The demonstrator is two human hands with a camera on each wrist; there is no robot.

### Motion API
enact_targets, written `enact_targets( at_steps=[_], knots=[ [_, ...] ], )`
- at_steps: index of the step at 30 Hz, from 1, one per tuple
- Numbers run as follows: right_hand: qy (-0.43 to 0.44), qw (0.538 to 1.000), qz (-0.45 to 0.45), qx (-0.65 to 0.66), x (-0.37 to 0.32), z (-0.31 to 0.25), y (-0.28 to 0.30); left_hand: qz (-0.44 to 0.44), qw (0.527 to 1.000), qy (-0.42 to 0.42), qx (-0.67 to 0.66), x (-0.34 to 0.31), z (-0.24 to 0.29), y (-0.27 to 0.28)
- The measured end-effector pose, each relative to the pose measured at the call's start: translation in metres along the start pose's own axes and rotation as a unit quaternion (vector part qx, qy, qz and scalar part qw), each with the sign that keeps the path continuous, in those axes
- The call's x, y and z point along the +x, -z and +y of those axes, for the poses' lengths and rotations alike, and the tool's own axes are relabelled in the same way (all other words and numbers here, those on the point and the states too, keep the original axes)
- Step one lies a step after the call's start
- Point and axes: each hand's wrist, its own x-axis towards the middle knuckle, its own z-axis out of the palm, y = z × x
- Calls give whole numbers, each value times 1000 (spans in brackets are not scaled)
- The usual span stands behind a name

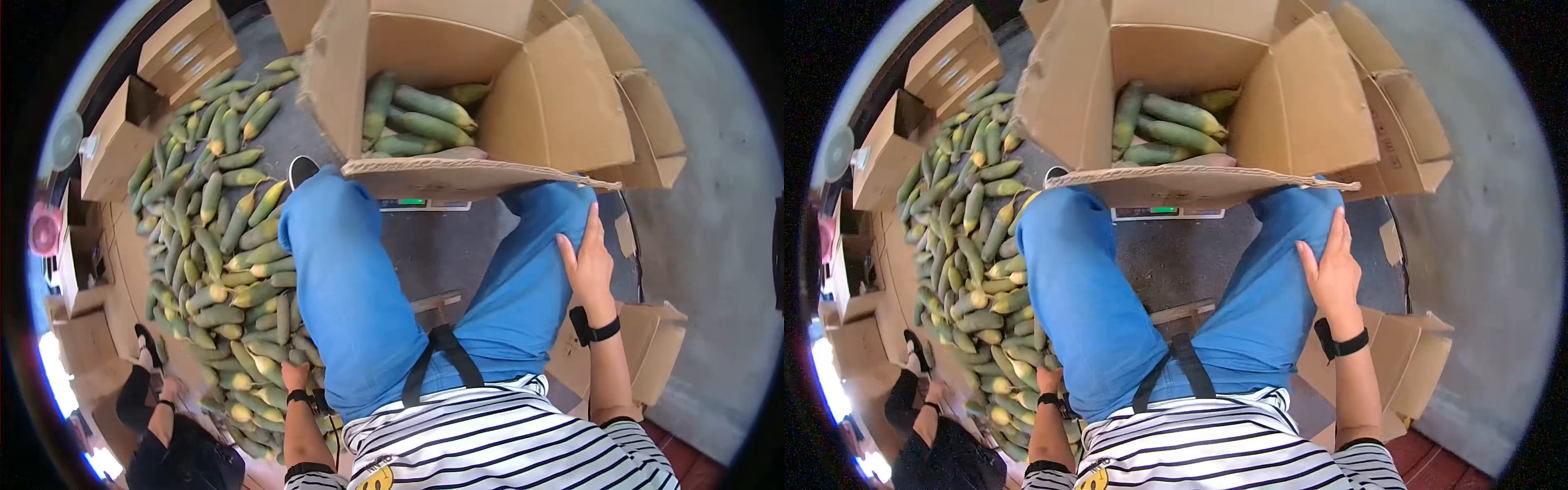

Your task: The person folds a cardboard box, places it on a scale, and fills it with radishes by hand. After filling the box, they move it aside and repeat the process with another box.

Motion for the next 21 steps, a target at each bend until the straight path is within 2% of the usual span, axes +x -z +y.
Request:
enact_targets(
  at_steps=[4, 5, 6, 8, 9, 10, 12, 13, 14, 16, 18, 21],
  knots=[
    [21, 999, 22, 9, -1, 3, -3, 23, 991, -35, 124, -23, 27, 16],
    [17, 1000, 23, 12, -1, 3, -4, 33, 989, -78, 122, -32, 28, 19],
    [14, 1000, 23, 9, 0, 2, -4, 36, 988, -81, 124, -38, 29, 23],
    [8, 1000, 24, 9, -1, 3, -6, 99, 985, -137, 46, -59, 38, 41],
    [15, 999, 29, 6, 0, 4, -7, 164, 972, -167, 0, -59, 32, 39],
    [22, 999, 35, 4, -1, 5, -8, 166, 971, -169, 1, -58, 32, 48],
    [15, 999, 34, 6, -1, 5, -9, 231, 930, -243, -148, -56, 40, 79],
    [9, 1000, 29, 7, -1, 6, -9, 247, 916, -259, -181, -55, 50, 99],
    [7, 999, 32, 10, -1, 8, -11, 262, 900, -275, -214, -57, 67, 122],
    [17, 999, 44, 26, -2, 11, -14, 214, 881, -261, -332, -79, 117, 180],
    [10, 999, 44, 30, -4, 13, -15, 229, 826, -313, -409, -100, 161, 226],
    [8, 998, 46, 36, -7, 14, -17, 279, 761, -377, -447, -124, 209, 276]
  ],
)
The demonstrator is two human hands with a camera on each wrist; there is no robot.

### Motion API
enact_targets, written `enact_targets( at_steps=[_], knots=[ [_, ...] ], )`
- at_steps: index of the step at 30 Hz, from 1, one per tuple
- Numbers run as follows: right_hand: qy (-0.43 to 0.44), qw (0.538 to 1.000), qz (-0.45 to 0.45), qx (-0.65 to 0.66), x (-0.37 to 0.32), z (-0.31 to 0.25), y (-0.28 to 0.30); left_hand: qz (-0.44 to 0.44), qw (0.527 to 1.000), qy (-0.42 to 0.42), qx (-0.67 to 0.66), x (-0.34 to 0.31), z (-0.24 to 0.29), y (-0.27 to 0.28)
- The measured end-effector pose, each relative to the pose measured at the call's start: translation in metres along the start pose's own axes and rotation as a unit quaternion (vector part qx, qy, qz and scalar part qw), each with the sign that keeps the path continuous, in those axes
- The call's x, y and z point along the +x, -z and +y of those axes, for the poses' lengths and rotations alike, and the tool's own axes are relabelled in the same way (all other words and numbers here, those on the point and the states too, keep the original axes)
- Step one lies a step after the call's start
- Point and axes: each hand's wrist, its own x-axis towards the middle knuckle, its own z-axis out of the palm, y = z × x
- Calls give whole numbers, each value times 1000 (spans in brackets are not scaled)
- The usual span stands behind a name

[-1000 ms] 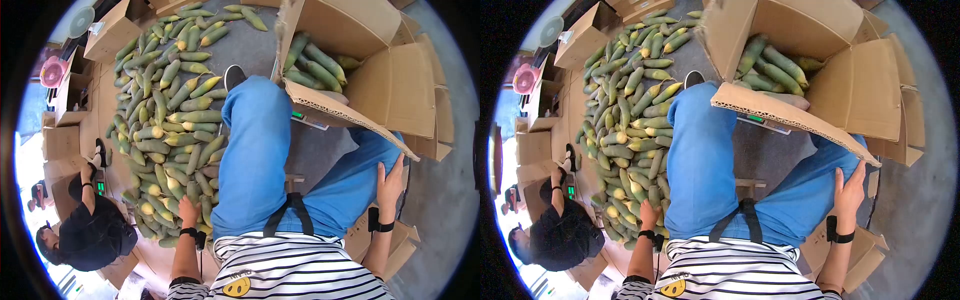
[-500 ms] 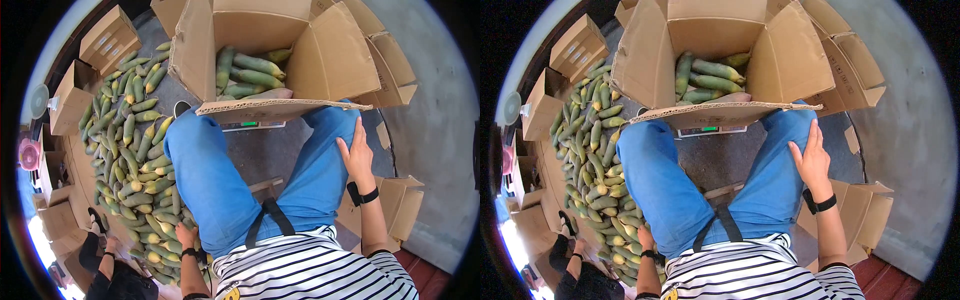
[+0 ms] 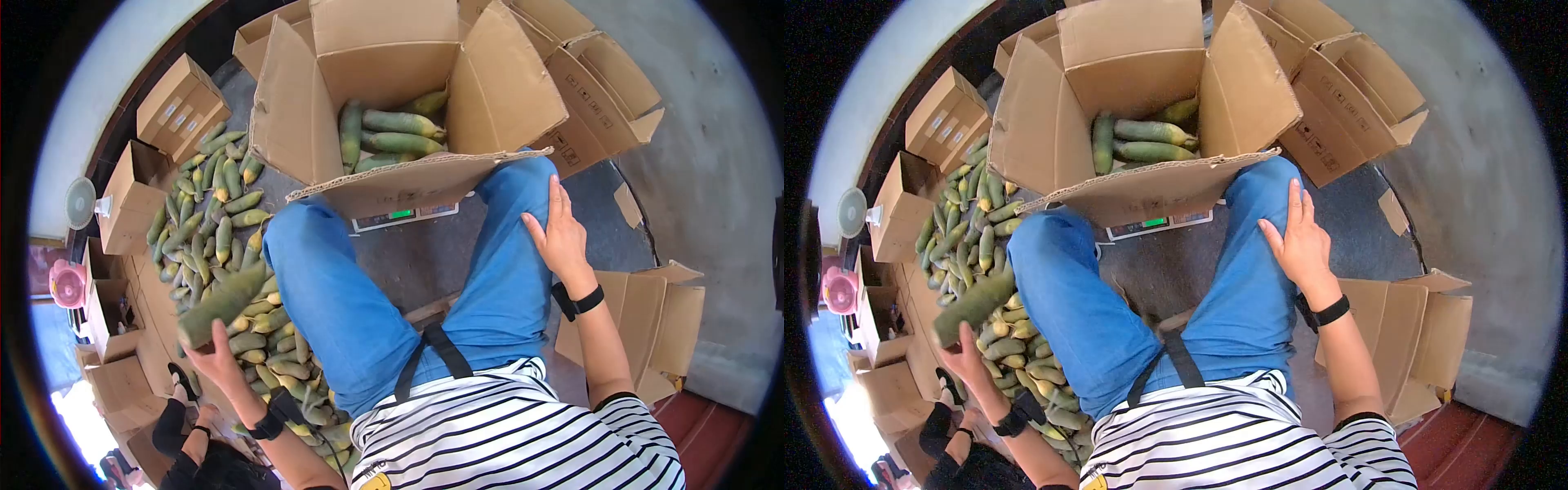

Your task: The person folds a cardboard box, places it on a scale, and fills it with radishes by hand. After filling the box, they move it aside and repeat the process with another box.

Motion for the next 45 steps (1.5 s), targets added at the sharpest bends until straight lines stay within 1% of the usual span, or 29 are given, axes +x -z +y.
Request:
enact_targets(
  at_steps=[2, 3, 5, 8, 10, 12, 13, 15, 16, 18, 21, 23, 25, 27, 28, 29, 30, 31, 33, 34, 36, 37, 38, 39, 40, 41, 42, 43, 45],
  knots=[
    [-3, 1000, 6, 3, -1, 1, -2, 16, 998, -21, -50, 9, 39, -16],
    [-1, 1000, 6, 6, -1, 1, -2, 13, 998, -27, -53, 10, 53, -23],
    [-2, 1000, 8, 8, -2, 0, -3, 34, 994, -60, -84, 7, 74, -34],
    [-5, 1000, 3, 9, -1, -2, 0, 32, 991, -62, -117, -4, 96, -39],
    [-31, 999, -36, 15, -1, -5, 4, 33, 988, -64, -138, -8, 101, -37],
    [-22, 999, -19, 18, -2, -2, 1, 15, 975, -88, -205, -10, 101, -30],
    [-12, 1000, -4, 20, -2, -1, -2, 14, 974, -90, -206, -12, 106, -31],
    [-6, 1000, 3, 18, -2, 2, -8, 67, 964, -97, -236, -19, 128, -38],
    [1, 1000, 8, 13, -1, 3, -9, 78, 958, -116, -249, -21, 140, -45],
    [-6, 1000, 0, 12, -1, 1, -7, 76, 950, -122, -276, -18, 149, -55],
    [-24, 999, -18, 13, -1, -4, -2, 69, 936, -125, -321, -6, 158, -75],
    [-32, 999, -30, 15, -4, -6, 0, 29, 933, -85, -347, 2, 173, -100],
    [-36, 999, -33, 22, -2, -8, 1, -44, 936, -69, -342, 14, 187, -136],
    [-32, 999, -32, 21, -3, -8, 1, -173, 950, -63, -253, 29, 193, -167],
    [-31, 999, -32, 23, -3, -7, -1, -164, 967, -98, -170, 33, 182, -177],
    [-31, 999, -30, 22, -3, -7, -1, -155, 975, -133, -87, 36, 169, -186],
    [-26, 999, -28, 20, -5, -7, -2, -147, 976, -159, -36, 39, 157, -182],
    [-24, 999, -28, 18, -6, -6, -1, -150, 975, -161, -38, 39, 146, -176],
    [-35, 999, -38, 12, -7, -8, 1, -97, 985, -143, -11, 35, 120, -161],
    [-40, 998, -48, 7, -6, -9, 2, -97, 985, -140, -10, 35, 103, -156],
    [-34, 999, -40, 3, -3, -10, -2, -135, 988, -70, -30, 36, 70, -149],
    [-30, 999, -29, 0, -1, -11, -3, -133, 988, -68, -30, 37, 55, -148],
    [-28, 999, -29, -1, 0, -12, -3, -206, 970, -113, 67, 36, 46, -147],
    [-28, 999, -32, -3, 1, -12, -2, -277, 934, -156, 163, 37, 36, -146],
    [-28, 999, -35, -5, 2, -13, -1, -275, 935, -155, 161, 33, 40, -148],
    [-27, 999, -35, -6, 1, -13, -2, -259, 908, -219, 244, 27, 46, -152],
    [-26, 999, -25, -5, 0, -12, -4, -241, 870, -282, 325, 24, 50, -155],
    [-26, 1000, -15, -4, -2, -12, -4, -240, 871, -281, 324, 26, 51, -157],
    [-32, 999, -17, -5, -4, -13, -3, -288, 838, -283, 367, 32, 53, -161]
  ],
)
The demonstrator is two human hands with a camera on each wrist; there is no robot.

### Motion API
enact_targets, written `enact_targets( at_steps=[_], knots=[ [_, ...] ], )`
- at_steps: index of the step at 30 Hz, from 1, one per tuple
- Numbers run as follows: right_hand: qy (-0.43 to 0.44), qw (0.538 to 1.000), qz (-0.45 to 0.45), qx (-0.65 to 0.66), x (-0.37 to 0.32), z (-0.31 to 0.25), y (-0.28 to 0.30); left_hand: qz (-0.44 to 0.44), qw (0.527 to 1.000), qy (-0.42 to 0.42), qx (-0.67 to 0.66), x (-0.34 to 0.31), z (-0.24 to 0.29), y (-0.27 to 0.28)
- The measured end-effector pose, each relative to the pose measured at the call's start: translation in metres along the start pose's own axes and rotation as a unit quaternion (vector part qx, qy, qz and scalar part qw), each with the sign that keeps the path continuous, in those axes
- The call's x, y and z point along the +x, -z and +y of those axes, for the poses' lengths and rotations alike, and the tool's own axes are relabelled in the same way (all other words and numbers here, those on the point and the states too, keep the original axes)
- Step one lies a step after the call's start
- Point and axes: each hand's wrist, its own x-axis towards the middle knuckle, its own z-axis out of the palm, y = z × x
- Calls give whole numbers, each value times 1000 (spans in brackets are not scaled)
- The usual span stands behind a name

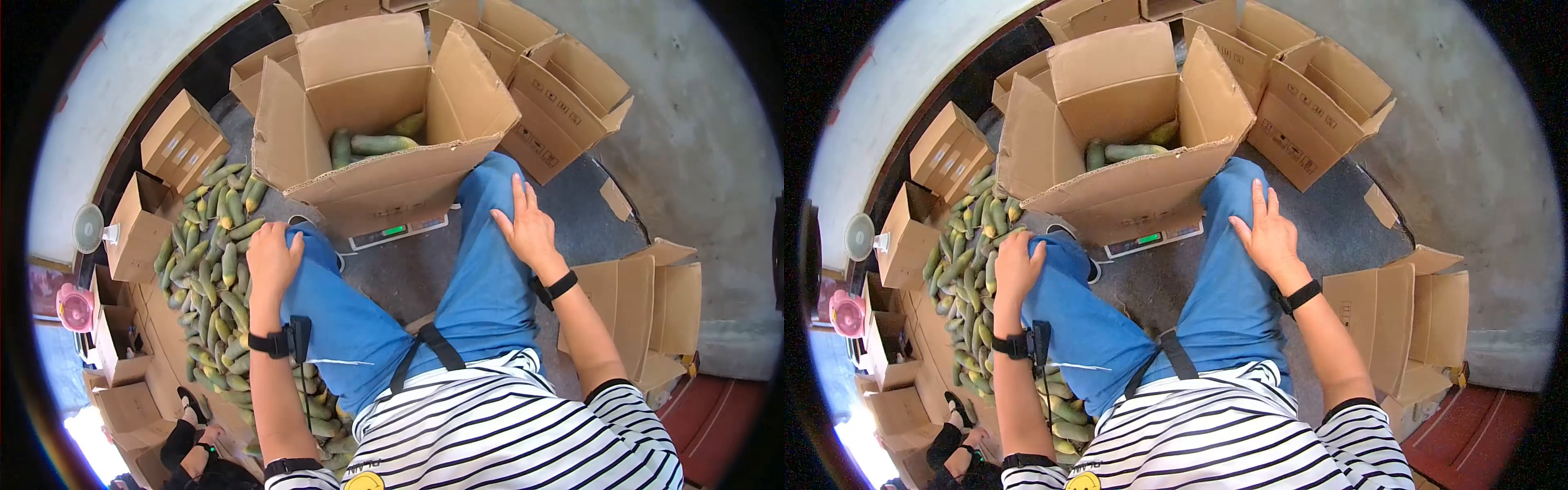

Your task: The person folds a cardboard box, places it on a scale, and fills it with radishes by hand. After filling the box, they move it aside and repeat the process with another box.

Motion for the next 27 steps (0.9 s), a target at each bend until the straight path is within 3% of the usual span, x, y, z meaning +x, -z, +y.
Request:
enact_targets(
  at_steps=[6, 11, 13, 16, 17, 19, 21, 22, 24, 27],
  knots=[
    [22, 998, 49, 23, -13, 7, -5, -121, 992, 28, 35, 23, -15, -6],
    [22, 997, 51, 57, -49, 14, 5, -100, 994, 38, 20, 19, -19, -2],
    [-29, 990, 25, 136, -72, 19, 13, -91, 995, 37, 11, 18, -23, -3],
    [-14, 983, 47, 178, -101, 66, -6, -89, 994, 56, -5, 15, -31, -2],
    [-81, 965, 29, 248, -112, 65, 11, -81, 995, 57, -8, 14, -34, -4],
    [-40, 976, 136, 165, -126, 114, 13, -75, 996, 49, -11, 14, -37, -4],
    [-74, 966, 247, -4, -143, 156, 43, -72, 997, 39, -9, 15, -35, -2],
    [-88, 964, 250, -14, -152, 166, 55, -71, 997, 29, -18, 17, -38, -5],
    [-246, 897, 335, -149, -179, 195, 88, -58, 998, 0, -18, 21, -43, -12],
    [-386, 868, 190, -249, -221, 231, 92, -63, 997, -28, -44, 25, -44, -17]
  ],
)
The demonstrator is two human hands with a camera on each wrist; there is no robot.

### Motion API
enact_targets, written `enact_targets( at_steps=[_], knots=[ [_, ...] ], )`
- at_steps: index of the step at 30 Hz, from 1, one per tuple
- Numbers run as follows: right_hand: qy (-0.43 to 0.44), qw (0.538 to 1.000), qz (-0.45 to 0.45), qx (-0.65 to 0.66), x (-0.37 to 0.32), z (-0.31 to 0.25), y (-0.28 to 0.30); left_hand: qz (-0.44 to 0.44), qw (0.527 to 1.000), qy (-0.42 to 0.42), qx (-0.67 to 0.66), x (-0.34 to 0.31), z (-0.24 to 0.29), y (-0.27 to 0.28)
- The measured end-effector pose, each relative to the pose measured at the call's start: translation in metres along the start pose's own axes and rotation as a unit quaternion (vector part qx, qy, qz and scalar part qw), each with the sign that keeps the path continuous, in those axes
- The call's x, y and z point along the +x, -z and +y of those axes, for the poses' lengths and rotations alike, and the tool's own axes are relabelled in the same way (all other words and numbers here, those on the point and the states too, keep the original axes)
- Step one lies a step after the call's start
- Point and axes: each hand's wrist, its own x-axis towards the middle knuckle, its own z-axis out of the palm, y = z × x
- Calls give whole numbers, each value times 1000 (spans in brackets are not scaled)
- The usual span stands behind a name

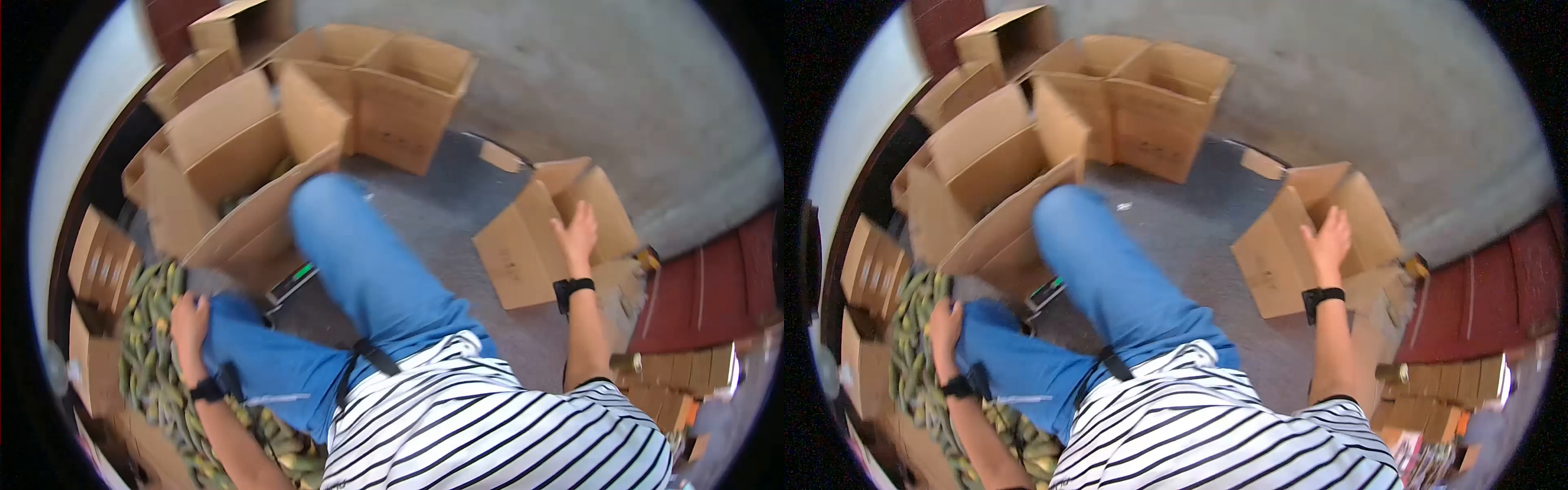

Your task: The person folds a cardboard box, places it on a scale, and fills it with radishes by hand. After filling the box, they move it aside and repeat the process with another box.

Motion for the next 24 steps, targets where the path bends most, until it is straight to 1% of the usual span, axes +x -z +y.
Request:
enact_targets(
  at_steps=[1, 2, 3, 5, 6, 8, 9, 11, 14, 17, 18, 19, 20, 22, 23, 24],
  knots=[
    [-58, 987, -149, -3, 3, 7, 4, -7, 1000, 9, 23, 2, -1, -3],
    [-75, 975, -207, -16, 4, 16, -8, 7, 999, 10, 35, 3, -3, -7],
    [-86, 975, -206, -19, 4, 25, -18, -7, 999, 17, 37, 2, 5, -3],
    [-90, 948, -303, 31, 5, 31, -32, -19, 999, 24, 42, -2, 18, 9],
    [-93, 948, -304, 31, 7, 31, -37, -22, 998, 29, 48, -4, 21, 11],
    [-66, 966, -241, 61, 12, 32, -38, -16, 999, 24, 38, -6, 16, 6],
    [-66, 966, -244, 59, 17, 32, -38, -19, 999, 24, 39, -6, 13, 4],
    [-61, 973, -219, 47, 35, 30, -38, -34, 997, 30, 55, -13, 19, 13],
    [-80, 982, -168, 29, 79, 38, -45, -16, 997, 48, 52, -26, 10, 11],
    [-87, 983, -161, 17, 131, 62, -56, -10, 998, 54, 29, -41, 17, 23],
    [-102, 986, -133, 11, 147, 71, -62, -9, 998, 62, 27, -43, 13, 19],
    [-115, 988, -107, 7, 160, 68, -69, 4, 998, 57, 29, -46, 7, 16],
    [-105, 989, -108, 10, 173, 54, -66, 17, 998, 52, 34, -49, 3, 15],
    [-49, 997, -30, -51, 193, 38, -59, 29, 997, 54, 42, -53, 1, 14],
    [-47, 997, -33, -50, 200, 28, -66, 40, 997, 45, 48, -51, 3, 13],
    [18, 998, 30, -60, 207, 17, -73, 37, 997, 45, 50, -49, 5, 13]
  ],
)
